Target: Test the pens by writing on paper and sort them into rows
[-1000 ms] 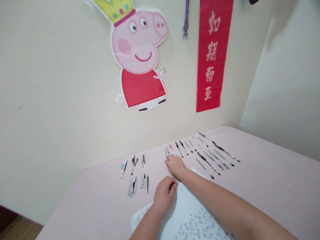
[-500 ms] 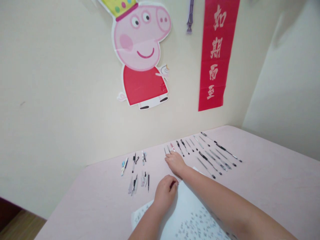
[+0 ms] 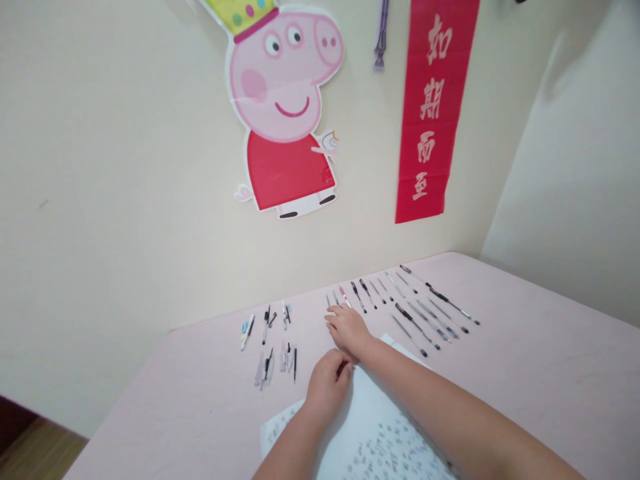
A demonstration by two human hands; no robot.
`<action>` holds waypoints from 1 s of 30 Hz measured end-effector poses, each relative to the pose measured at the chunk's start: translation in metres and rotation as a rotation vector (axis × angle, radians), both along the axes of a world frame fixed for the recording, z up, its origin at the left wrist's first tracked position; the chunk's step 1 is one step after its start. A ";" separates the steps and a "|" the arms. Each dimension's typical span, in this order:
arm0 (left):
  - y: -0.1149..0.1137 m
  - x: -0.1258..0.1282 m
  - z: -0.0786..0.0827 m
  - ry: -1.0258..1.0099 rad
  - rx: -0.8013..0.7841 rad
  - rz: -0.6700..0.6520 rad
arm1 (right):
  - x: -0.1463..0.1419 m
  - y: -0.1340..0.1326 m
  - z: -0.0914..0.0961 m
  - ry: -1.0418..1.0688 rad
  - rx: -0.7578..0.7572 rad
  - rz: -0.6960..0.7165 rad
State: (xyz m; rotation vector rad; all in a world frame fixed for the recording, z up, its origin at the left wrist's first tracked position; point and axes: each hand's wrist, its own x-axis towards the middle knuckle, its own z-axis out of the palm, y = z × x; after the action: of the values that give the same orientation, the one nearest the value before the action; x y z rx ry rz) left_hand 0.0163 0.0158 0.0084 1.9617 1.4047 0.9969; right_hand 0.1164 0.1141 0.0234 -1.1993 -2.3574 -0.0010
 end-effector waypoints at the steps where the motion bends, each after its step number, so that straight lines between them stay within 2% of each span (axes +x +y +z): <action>1: 0.000 0.000 -0.001 -0.018 0.005 0.004 | 0.000 -0.003 0.000 0.054 -0.034 -0.008; 6: -0.001 0.002 0.000 -0.023 0.016 0.015 | -0.002 -0.016 -0.004 0.401 -0.223 -0.018; 11: -0.005 -0.003 0.011 0.195 0.076 0.166 | -0.002 -0.024 -0.024 0.625 -0.377 -0.034; 16: -0.004 -0.027 0.025 0.610 0.123 0.427 | 0.001 -0.031 -0.037 0.656 -0.381 -0.038; 19: -0.003 -0.042 0.030 0.835 0.075 0.536 | 0.002 -0.032 -0.037 0.644 -0.384 -0.024; 25: -0.001 -0.056 0.030 0.948 -0.052 0.610 | 0.003 -0.031 -0.037 0.645 -0.389 -0.015; 30: 0.001 -0.059 0.023 0.967 -0.089 0.587 | 0.003 -0.031 -0.036 0.640 -0.387 -0.010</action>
State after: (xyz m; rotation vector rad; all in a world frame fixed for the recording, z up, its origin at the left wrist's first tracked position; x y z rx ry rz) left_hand -0.0427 0.0163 0.0311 2.0819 2.5821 0.0983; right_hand 0.1197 0.0829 -0.0121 -1.1551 -1.8221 0.7514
